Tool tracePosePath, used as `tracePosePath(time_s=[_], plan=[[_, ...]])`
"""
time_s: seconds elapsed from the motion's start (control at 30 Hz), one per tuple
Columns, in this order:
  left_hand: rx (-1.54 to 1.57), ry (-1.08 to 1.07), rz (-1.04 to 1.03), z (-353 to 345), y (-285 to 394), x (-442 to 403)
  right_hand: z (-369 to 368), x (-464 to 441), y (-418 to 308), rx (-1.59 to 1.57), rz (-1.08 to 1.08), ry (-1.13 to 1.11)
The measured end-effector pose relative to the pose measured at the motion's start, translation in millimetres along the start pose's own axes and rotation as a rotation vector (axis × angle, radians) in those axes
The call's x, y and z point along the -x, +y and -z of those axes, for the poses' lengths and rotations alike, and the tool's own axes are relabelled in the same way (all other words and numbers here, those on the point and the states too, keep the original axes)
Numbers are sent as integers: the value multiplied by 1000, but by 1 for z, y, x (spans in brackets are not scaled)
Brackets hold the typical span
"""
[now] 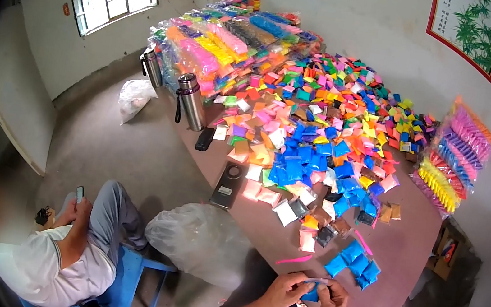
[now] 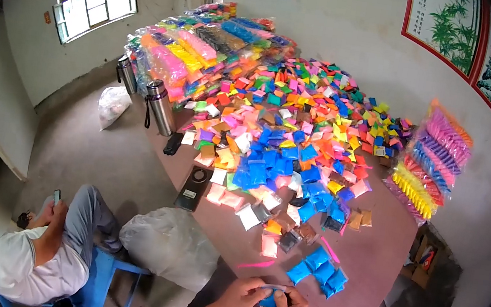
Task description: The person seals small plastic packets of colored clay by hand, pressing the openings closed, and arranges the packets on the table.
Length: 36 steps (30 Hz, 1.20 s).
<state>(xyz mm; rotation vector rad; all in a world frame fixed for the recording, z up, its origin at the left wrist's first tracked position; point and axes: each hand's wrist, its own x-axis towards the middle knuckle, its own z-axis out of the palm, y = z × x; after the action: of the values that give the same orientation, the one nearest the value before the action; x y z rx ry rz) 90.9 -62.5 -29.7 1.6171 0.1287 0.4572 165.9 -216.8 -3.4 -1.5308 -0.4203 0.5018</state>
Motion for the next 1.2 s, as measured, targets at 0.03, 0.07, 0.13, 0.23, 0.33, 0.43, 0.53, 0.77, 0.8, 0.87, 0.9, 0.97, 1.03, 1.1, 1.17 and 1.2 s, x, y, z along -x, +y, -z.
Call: tracePosePath(time_s=[0.03,0.07,0.13,0.23,0.33,0.43,0.53,0.77,0.8,0.87,0.9,0.97,1.03,1.1,1.17,1.2], plan=[[7,-10,-4,2,0,1,-5,0,-2,-8,-3,3],[43,4,58,3,1,2,-8,-1,-4,-3,3,17],[82,5,110,3,7,-1,-15,-5,-4,-11,39,79],[131,32,184,3,7,-4,-24,-13,0,-57,74,124],[204,86,133,7,-3,-6,-32,-21,11,-66,112,158],[-78,102,76,24,1,-8,-34,-31,12,-58,-66,30],[-141,154,25,30,12,-12,-56,-30,-24,-209,-316,63],[304,119,278,30,39,-13,-59,-48,13,-163,96,-1],[311,120,288,29,42,-14,-60,-49,14,-193,122,33],[250,96,302,28,43,-15,-57,-48,15,-218,100,44],[195,78,310,27,43,-16,-53,-50,20,-226,86,13],[146,67,316,24,40,-17,-46,-48,22,-240,69,-10],[99,62,321,22,36,-19,-40,-46,7,-250,74,-9],[-3,-3,330,20,36,-19,-36,-46,3,-260,66,-18],[73,27,345,10,45,-20,-34,-48,7,-359,45,1],[154,48,350,6,48,-22,-32,-49,12,-364,42,-2]])
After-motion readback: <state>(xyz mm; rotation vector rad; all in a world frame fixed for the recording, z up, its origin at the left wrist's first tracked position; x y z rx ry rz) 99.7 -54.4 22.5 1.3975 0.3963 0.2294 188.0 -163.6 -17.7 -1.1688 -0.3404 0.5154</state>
